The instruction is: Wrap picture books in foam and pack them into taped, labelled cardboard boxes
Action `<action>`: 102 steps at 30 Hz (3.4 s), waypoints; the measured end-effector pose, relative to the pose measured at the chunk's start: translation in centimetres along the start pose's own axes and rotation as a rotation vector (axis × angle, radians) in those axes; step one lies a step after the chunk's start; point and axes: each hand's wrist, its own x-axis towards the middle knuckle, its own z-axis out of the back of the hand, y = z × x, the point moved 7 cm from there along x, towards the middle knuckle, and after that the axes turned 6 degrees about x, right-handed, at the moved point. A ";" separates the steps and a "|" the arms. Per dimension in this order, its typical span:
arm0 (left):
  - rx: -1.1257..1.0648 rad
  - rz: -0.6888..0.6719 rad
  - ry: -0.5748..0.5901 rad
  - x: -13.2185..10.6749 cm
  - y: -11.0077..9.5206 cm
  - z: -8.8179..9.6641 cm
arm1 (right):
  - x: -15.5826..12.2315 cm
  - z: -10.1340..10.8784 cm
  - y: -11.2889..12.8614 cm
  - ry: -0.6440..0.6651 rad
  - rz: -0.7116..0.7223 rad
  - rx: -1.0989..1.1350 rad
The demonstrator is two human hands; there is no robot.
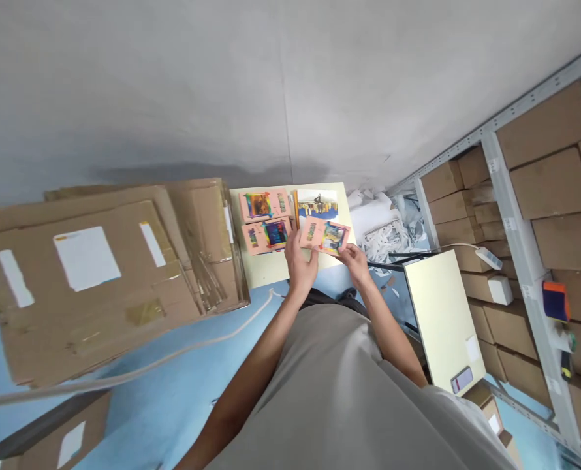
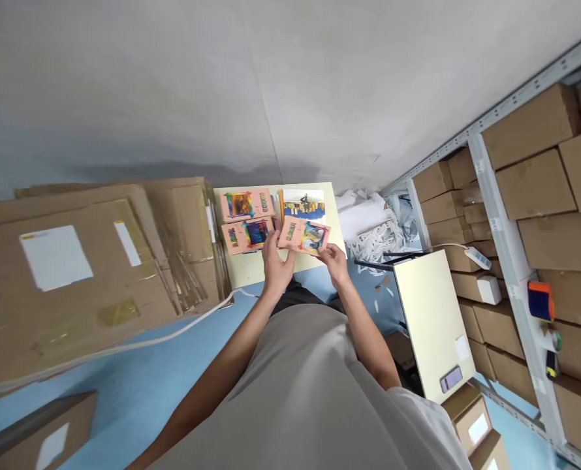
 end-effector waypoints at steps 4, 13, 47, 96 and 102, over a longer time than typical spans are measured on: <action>-0.150 0.099 0.203 -3.3 -3.1 -7.6 | -3.6 10.2 0.3 -0.212 0.050 0.209; -0.387 0.174 0.876 -19.0 -11.8 -34.9 | -12.9 33.8 -2.5 -0.480 0.186 0.443; 0.026 -0.621 1.150 -41.5 -20.6 -49.1 | -30.2 58.1 -5.4 -1.145 0.419 0.491; 0.101 -0.782 0.899 -41.5 -20.2 -48.5 | -28.1 56.4 -4.2 -0.952 0.405 0.444; 0.091 -0.888 0.968 -42.5 -21.5 -47.9 | -28.0 57.4 -3.7 -0.948 0.427 0.433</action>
